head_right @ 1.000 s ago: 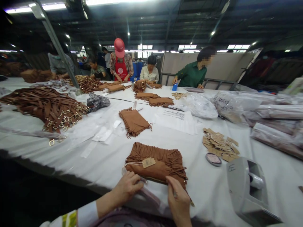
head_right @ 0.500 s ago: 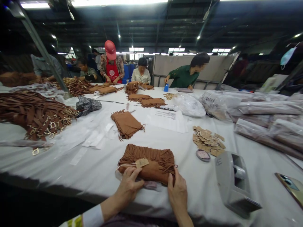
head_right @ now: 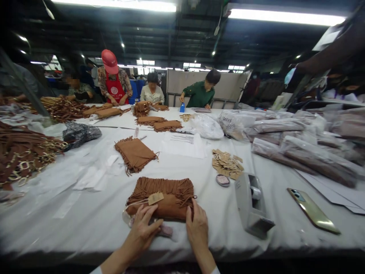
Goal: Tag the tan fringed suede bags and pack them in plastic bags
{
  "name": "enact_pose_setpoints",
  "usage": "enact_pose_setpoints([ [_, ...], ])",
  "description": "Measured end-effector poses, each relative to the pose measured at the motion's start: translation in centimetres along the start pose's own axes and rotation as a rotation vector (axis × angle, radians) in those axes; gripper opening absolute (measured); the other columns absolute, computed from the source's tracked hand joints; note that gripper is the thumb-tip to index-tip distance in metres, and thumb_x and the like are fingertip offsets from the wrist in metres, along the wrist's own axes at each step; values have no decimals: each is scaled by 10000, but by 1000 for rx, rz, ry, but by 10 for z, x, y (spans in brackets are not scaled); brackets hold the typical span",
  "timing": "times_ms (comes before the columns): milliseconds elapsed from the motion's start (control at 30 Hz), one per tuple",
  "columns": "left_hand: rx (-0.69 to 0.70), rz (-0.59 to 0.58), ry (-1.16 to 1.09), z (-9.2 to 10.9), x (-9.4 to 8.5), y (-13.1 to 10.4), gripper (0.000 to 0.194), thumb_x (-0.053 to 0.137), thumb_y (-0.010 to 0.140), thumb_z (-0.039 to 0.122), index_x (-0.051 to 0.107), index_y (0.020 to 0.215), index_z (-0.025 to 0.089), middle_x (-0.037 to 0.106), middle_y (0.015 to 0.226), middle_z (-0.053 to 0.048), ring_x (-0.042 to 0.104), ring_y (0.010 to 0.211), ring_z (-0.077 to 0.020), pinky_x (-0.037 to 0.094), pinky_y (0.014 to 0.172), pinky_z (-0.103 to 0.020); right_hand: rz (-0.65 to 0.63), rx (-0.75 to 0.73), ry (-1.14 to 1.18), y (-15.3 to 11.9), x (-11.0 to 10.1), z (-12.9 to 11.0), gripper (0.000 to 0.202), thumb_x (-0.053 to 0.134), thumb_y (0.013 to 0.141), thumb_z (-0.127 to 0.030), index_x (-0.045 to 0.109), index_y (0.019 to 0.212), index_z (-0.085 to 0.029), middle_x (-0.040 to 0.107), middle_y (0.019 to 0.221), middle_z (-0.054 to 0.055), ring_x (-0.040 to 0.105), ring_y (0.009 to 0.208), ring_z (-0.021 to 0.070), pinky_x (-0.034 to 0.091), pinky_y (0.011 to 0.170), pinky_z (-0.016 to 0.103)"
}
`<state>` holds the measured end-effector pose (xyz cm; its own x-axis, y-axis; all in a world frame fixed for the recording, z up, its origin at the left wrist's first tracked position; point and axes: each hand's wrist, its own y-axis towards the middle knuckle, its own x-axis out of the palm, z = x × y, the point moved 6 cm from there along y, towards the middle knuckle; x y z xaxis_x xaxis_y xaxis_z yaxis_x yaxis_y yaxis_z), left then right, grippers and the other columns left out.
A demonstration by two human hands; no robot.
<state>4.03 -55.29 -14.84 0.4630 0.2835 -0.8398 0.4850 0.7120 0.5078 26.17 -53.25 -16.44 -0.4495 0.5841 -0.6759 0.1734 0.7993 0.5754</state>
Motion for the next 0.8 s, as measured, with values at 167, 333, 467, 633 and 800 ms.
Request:
enact_pose_setpoints([
  [167, 51, 103, -80, 1, -13, -10, 332, 623, 831, 233, 611, 1160, 280, 498, 1340, -113, 450, 1191, -301, 360, 1036, -586, -24, 17, 10, -1, 2, 0, 422, 362, 962, -378, 515, 1274, -140, 662, 1068, 147, 604, 949, 253, 515, 841, 451],
  [333, -127, 237, -146, -28, -36, -47, 293, 618, 852, 206, 623, 1140, 260, 610, 1121, -81, 537, 1015, -231, 476, 906, -430, 121, -24, 20, 0, -14, -13, 386, 446, 934, -367, 553, 1231, -146, 627, 1134, 161, 566, 1045, 274, 473, 904, 485],
  [467, -448, 264, -297, -60, -46, -77, 249, 502, 913, 205, 631, 1124, 237, 614, 1045, -72, 576, 995, -196, 500, 884, -353, 82, -362, 141, -17, -29, -65, 338, 554, 890, -258, 555, 1219, -180, 634, 1097, 124, 564, 1030, 252, 464, 892, 439],
  [633, -872, 223, -635, -85, -32, -90, 230, 553, 871, 324, 656, 1029, 192, 664, 963, -70, 650, 860, -204, 541, 790, -340, -371, -644, 170, -64, 4, -126, 361, 579, 871, -272, 556, 1219, -179, 631, 1063, 110, 568, 924, 244, 473, 819, 424],
  [800, -1345, 305, -1200, -88, -6, -99, 263, 638, 811, 240, 591, 1039, 117, 694, 872, -91, 677, 686, -163, 570, 646, -276, -403, -646, 146, -77, 26, -133, 385, 467, 859, -52, 548, 1222, -150, 605, 938, 94, 540, 817, 210, 479, 714, 356],
])
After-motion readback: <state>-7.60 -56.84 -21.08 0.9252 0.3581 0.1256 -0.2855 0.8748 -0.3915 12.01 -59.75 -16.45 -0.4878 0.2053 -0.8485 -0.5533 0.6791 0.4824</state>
